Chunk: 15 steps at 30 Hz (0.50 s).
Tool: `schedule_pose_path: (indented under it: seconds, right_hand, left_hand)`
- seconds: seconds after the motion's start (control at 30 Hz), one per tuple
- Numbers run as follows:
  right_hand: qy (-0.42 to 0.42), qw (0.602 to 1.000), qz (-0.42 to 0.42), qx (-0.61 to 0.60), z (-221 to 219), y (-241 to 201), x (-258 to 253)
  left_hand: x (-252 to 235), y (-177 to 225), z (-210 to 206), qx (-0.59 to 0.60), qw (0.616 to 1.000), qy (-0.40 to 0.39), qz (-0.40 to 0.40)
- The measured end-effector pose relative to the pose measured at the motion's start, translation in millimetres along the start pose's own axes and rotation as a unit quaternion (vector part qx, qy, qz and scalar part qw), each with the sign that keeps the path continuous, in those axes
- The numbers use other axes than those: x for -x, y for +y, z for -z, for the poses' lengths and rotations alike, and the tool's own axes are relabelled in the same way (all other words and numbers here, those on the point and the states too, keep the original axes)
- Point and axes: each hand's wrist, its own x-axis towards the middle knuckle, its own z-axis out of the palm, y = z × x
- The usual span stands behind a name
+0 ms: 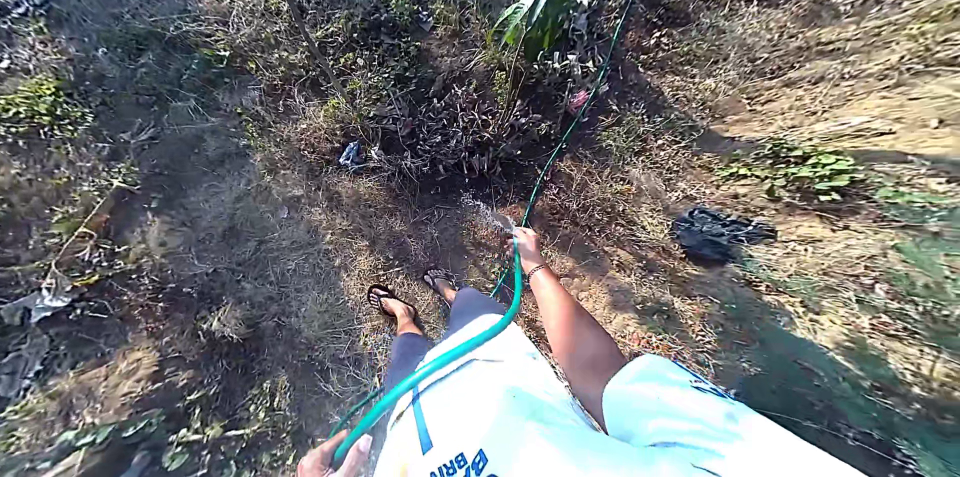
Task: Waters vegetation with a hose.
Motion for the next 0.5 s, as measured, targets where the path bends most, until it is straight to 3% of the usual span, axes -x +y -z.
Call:
schedule_pose_path:
  seconds: [0.2,0.5]
  right_hand:
    - [0.086,0.995,0.007,-0.046,45.2,-10.1,-13.8]
    - [0.156,0.981,0.078,-0.079,70.5,-42.4,-23.9]
  left_hand:
    - [-29.2,5.3,-9.6,-0.020,1.000,-0.006,-0.004]
    - [-60.2,17.4,-8.9,-0.058,0.998,-0.015,-0.032]
